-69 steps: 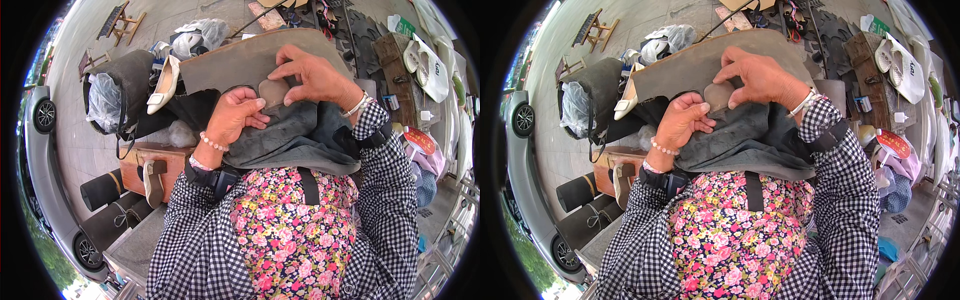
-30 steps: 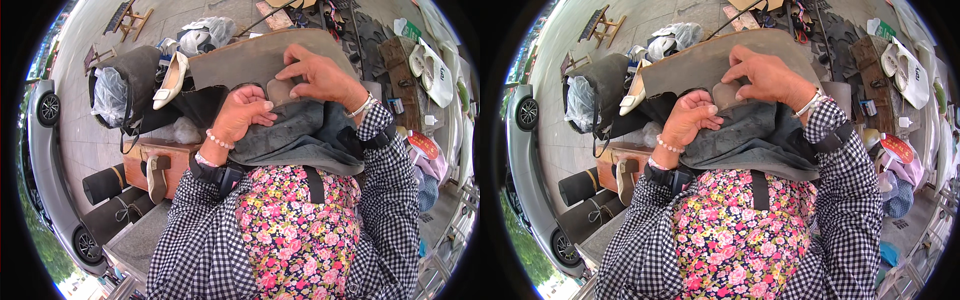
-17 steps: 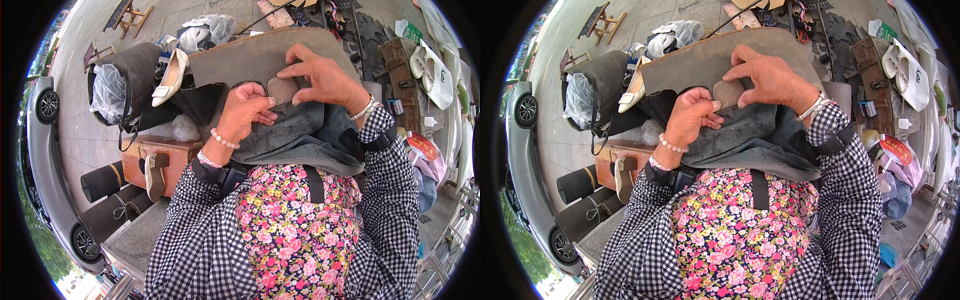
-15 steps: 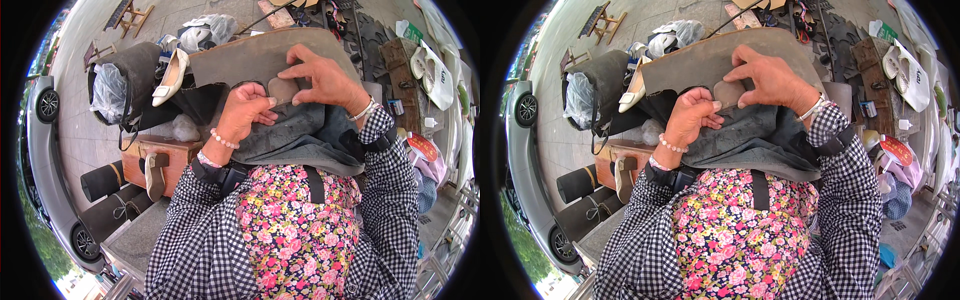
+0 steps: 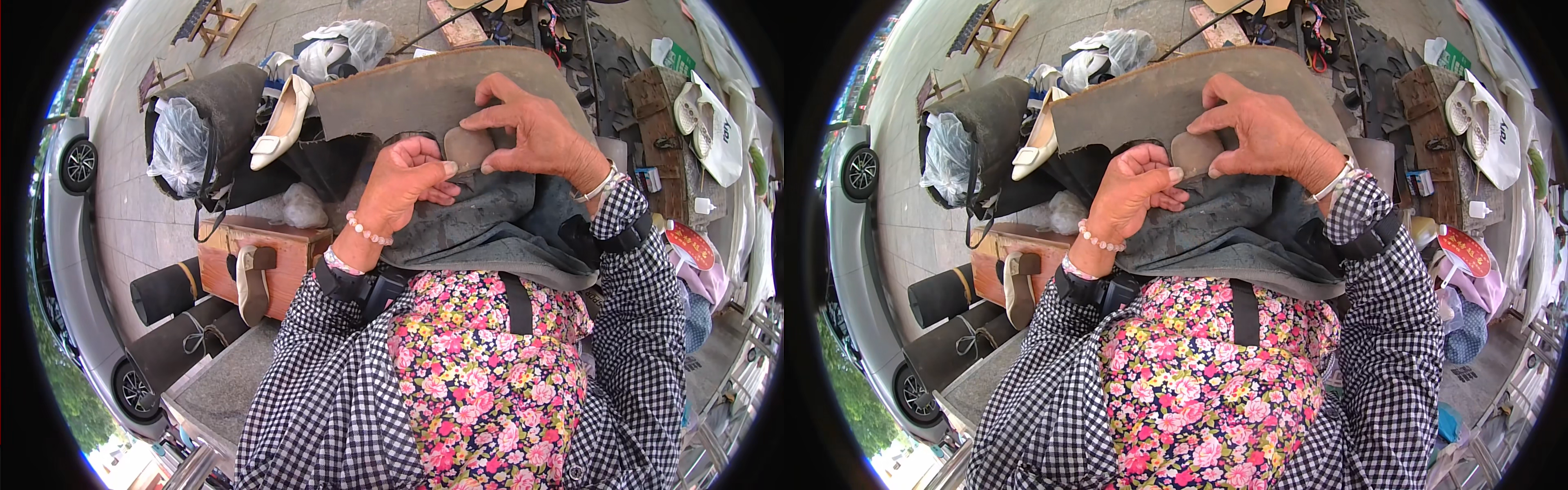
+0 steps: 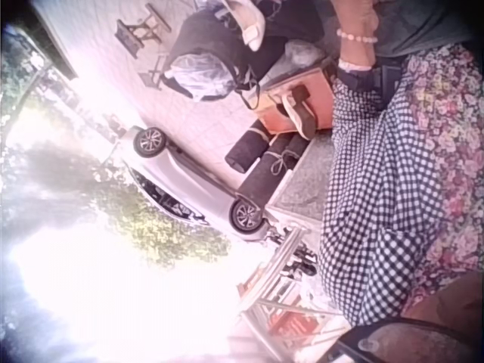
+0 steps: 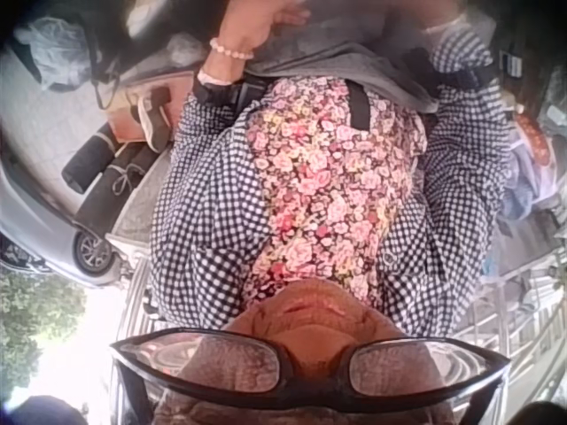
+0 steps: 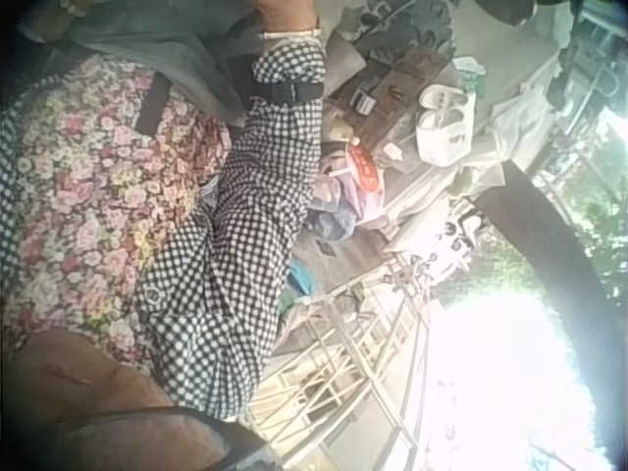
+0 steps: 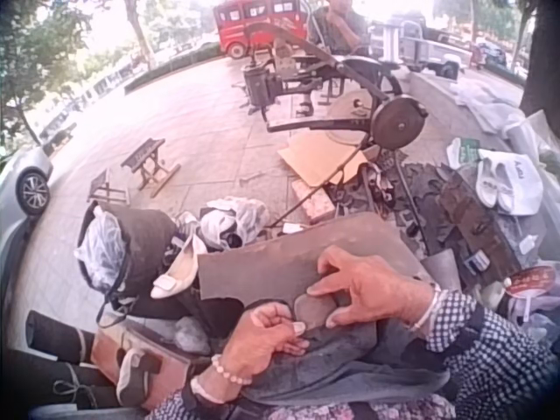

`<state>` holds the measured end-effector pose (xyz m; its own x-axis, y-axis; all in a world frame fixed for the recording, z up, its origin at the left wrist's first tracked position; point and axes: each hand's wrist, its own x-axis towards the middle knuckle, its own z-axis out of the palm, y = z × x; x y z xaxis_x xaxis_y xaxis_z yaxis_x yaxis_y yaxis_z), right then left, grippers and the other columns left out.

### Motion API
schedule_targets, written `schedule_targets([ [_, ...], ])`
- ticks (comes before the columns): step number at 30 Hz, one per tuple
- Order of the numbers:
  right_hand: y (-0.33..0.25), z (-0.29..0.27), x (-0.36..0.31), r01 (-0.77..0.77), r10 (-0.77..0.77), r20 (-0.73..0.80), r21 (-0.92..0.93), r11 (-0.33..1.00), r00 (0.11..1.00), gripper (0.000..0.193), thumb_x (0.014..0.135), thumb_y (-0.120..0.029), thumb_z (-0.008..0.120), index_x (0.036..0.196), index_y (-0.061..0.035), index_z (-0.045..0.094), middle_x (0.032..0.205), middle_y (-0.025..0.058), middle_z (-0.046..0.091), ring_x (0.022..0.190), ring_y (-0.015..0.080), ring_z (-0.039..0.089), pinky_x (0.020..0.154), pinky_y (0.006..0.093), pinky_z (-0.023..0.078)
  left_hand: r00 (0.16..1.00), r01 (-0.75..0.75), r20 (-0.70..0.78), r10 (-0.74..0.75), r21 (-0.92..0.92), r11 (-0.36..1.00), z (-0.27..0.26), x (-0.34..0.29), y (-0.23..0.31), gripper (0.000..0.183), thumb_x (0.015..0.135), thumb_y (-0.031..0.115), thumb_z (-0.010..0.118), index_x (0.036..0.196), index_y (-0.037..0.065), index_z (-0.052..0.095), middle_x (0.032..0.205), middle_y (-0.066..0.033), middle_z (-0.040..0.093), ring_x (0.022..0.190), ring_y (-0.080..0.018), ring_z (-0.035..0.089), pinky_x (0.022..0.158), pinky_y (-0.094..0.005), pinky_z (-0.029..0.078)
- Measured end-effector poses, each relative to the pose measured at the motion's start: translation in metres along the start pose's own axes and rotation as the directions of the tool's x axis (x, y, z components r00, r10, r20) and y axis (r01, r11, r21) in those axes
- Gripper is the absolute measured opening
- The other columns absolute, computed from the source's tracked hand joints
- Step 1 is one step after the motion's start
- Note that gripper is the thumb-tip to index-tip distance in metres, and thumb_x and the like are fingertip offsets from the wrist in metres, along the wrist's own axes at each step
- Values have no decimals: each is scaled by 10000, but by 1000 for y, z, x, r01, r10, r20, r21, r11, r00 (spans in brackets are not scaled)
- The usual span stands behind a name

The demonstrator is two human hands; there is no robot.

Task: Cutting a leather patch and marking it to fit onto a shoe for repair.

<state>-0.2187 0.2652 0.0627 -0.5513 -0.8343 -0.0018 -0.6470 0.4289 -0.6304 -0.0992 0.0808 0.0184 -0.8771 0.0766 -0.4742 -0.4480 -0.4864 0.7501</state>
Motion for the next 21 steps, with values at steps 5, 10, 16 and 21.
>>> schedule_targets([
  [5, 0, 0, 0, 13, -13, -17, -3, 1000, 1000, 467, 521, -221, 806, 965, -167, 671, 1028, 14, 504, 813, 214, 588, 699, 338, 467, 1000, 2, 7, -2, 3, 1000, 0, 1, 0, 154, 785, 30, 643, 889, 28, 529, 753, -75, 619, 618, -201, 651, 533, -295, 552],
  [10, -2, 0, 0, -24, 24, -1, 28, 999, 1000, 454, 522, -220, 802, 955, -168, 674, 1025, 7, 505, 692, 184, 579, 651, 330, 459, 1000, 11, 7, -11, -8, 1000, -3, 1, 1, 148, 785, 27, 638, 887, 26, 530, 765, -79, 624, 627, -212, 655, 534, -299, 553],
  [16, -1, 5, 0, 24, -23, -32, 30, 999, 999, 496, 512, -150, 790, 993, -135, 669, 1030, 5, 490, 621, 130, 537, 563, 253, 441, 999, 40, 30, -38, -60, 997, -6, 1, 1, 110, 812, 72, 608, 897, 39, 547, 712, -72, 625, 626, -226, 662, 545, -315, 561],
  [21, 0, 6, -1, 29, -29, -37, 9, 1000, 999, 492, 512, -157, 791, 988, -135, 670, 1025, 8, 488, 619, 134, 543, 578, 259, 448, 998, 45, 56, -39, -95, 994, -8, 4, -1, 97, 828, 99, 591, 900, 43, 557, 693, -71, 625, 628, -231, 666, 550, -324, 566],
])
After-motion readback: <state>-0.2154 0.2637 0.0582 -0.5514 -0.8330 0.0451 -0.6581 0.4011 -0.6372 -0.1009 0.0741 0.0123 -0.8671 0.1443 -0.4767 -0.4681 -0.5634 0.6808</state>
